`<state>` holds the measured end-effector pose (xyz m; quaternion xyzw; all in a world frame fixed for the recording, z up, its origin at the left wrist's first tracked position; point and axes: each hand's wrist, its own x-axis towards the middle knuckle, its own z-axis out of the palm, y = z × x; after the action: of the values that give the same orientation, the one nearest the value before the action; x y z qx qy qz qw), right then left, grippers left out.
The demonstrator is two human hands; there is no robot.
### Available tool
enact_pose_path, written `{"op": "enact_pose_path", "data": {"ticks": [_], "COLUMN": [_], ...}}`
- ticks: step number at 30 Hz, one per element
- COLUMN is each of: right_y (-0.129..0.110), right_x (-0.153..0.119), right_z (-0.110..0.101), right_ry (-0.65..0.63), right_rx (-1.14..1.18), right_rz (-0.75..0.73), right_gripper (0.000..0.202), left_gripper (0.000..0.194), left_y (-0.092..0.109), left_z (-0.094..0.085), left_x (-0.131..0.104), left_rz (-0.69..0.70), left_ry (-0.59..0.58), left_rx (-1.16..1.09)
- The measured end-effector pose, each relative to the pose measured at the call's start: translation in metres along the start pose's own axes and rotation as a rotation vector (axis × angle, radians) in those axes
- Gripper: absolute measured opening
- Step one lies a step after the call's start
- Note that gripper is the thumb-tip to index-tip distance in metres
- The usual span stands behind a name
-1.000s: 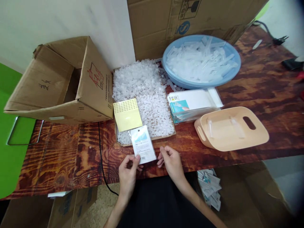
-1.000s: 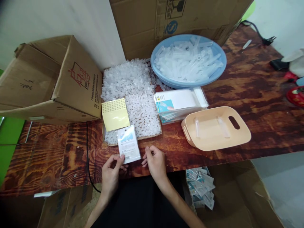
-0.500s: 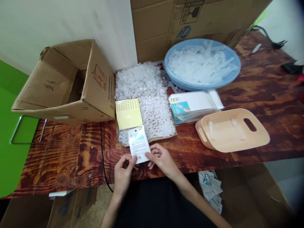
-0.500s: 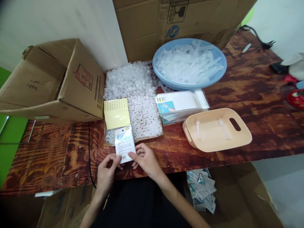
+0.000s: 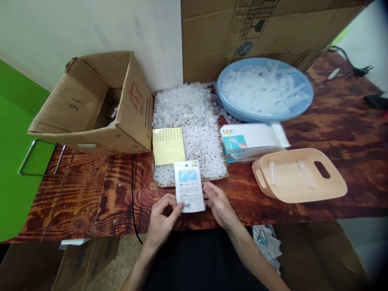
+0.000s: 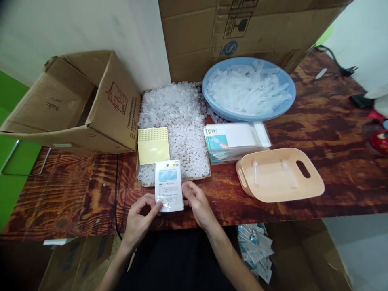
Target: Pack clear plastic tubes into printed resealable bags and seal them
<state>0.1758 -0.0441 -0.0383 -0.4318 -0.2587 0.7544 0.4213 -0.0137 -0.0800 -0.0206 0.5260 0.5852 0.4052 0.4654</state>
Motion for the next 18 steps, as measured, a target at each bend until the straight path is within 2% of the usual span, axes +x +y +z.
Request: {"op": "enact_pose_path", "data": {"ticks": [2, 4, 7, 9, 12, 15, 18], "right_y": [-0.005, -0.008, -0.0095, -0.009, -0.0068, -0.0051, -0.0052], "right_x": [0.0023, 0.0043, 0.0057, 0.0056, 0.0047, 0.0041, 0.0043], "right_z": [0.001, 0.0023, 0.0022, 0.0004, -0.0026, -0.0039, -0.0038], "right_ry": [-0.011, 0.011, 0.059, 0.071, 0.061, 0.049, 0.068], "right_rx": [0.004, 0.013, 0.03, 0.033, 0.028, 0.004, -0.014], "right_rz": [-0.012, -0.035, -0.089, -0.119, -0.119, -0.096, -0.094], "right_gripper": [0.035, 0.038, 0.037, 0.037, 0.036, 0.04, 0.044], "left_gripper": [0.026, 0.023, 0.018, 0.023, 0.029, 0.032, 0.038], "left_y": [0.0041, 0.0061, 0.0064, 0.0065, 0.0082, 0.0088, 0.0068], "left_z": [-0.0028, -0.0034, -0.0016, -0.0006, -0.0001, 0.0012, 0.0036], "left_x": [0.0027, 0.0034, 0.0027, 0.0028, 0.0043, 0.0053, 0.0046], "left_rz": [0.042, 0.013, -0.146, -0.248, -0.326, -0.332, -0.342], "left_ry": [-0.099, -0.133, -0.039, 0.007, -0.04, -0.082, -0.091], "left_rx": [0.037, 0.006, -0.2, -0.309, -0.307, -0.277, -0.34]}}
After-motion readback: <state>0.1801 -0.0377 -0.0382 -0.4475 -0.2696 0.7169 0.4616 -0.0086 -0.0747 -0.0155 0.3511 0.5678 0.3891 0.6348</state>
